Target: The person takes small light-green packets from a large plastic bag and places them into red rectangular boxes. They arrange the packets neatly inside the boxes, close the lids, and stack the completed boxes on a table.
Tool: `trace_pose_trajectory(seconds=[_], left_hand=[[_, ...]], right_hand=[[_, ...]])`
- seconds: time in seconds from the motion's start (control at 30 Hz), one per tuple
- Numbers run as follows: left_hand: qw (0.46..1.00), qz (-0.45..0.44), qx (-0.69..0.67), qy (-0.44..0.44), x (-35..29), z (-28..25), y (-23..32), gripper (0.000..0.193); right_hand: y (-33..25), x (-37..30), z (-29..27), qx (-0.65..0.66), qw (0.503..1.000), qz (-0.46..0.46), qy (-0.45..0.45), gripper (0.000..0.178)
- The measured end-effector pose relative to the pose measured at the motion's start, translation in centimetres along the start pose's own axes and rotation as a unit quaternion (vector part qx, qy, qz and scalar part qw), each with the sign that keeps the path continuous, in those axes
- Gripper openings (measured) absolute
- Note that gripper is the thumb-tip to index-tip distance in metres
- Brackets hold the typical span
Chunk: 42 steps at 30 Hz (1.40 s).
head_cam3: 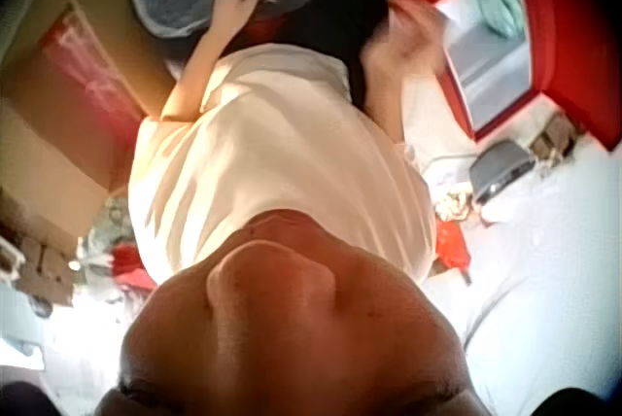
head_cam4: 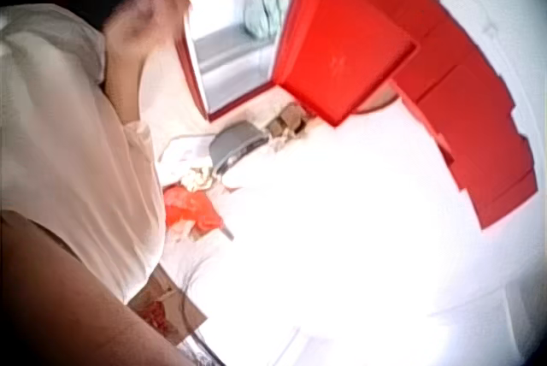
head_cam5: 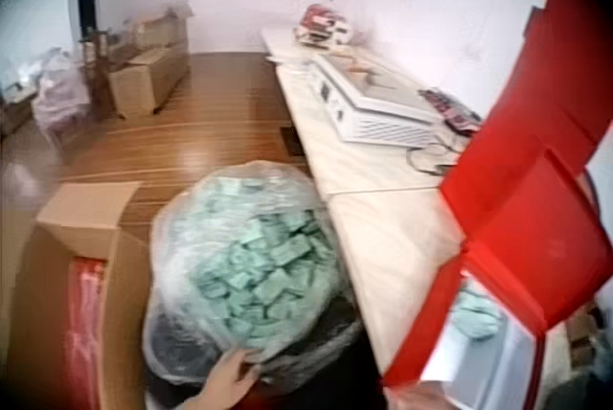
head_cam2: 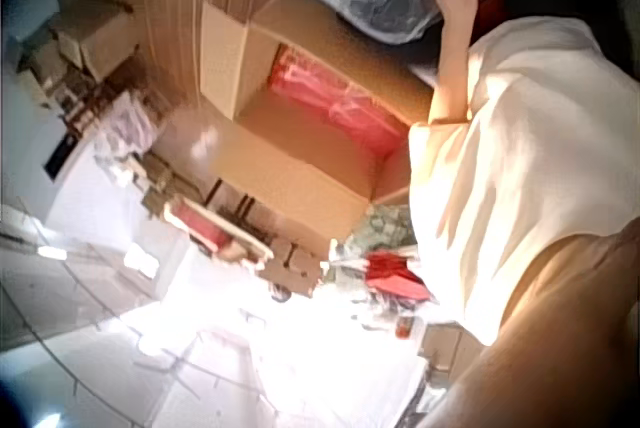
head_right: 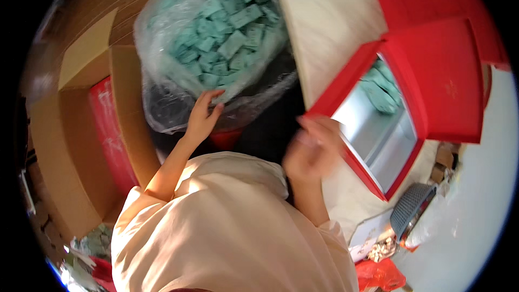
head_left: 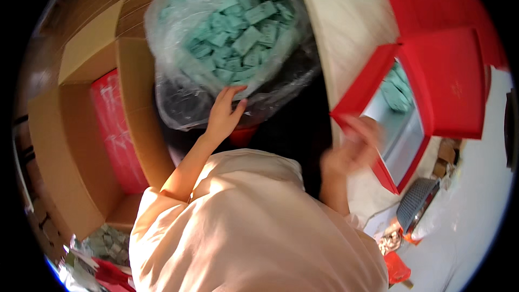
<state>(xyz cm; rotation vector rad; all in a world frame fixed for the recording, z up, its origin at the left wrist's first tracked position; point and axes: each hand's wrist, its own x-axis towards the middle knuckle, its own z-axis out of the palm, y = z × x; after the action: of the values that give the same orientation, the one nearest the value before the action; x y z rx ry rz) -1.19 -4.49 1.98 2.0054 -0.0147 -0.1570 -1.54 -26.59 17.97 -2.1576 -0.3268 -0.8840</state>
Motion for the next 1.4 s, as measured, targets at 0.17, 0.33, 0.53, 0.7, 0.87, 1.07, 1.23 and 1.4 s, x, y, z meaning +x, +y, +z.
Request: trace_pose_trajectory(seconds=[0.17,0.33,0.53,0.7,0.87,1.07,1.23,1.4], left_hand=[[0.935,0.138,0.295,0.139,2.6,-0.6,-4.9,0.035],[0.926,-0.008,0.376,-0.019,-0.5,-0.1,-9.4,0.031],[0.955,-0.043,0.293,0.030,-2.3,-1.5,-8.2,0.029],[0.972,0.011,0.228,0.061,-3.0,-2.3,-8.3,0.034],[0.986,-0.042,0.153,0.048,-2.1,-2.8,-8.8,0.034],[0.988,-0.076,0.118,0.060,-1.2,-3.4,-8.8,0.032],[0.988,-0.060,0.116,0.084,-1.5,-2.1,-9.9,0.029],[0.991,-0.042,0.072,0.103,-1.5,-1.5,-11.3,0.031]], right_hand=[[5.4,-4.7,17.8,0.071,0.964,0.048,-0.253,0.013],[12.6,-10.5,25.5,-0.168,0.749,0.089,-0.635,0.020],[13.5,-7.4,29.2,-0.079,0.737,0.159,-0.652,0.035],[16.6,-4.7,36.8,0.047,0.811,0.399,-0.426,0.064],[16.6,-3.3,42.8,0.143,0.800,0.455,-0.364,0.077],[13.3,-3.3,49.9,0.082,0.777,0.450,-0.432,0.099],[18.3,-2.9,52.7,0.124,0.842,0.269,-0.451,0.088],[18.9,-4.4,53.0,0.171,0.835,0.373,-0.367,0.076]])
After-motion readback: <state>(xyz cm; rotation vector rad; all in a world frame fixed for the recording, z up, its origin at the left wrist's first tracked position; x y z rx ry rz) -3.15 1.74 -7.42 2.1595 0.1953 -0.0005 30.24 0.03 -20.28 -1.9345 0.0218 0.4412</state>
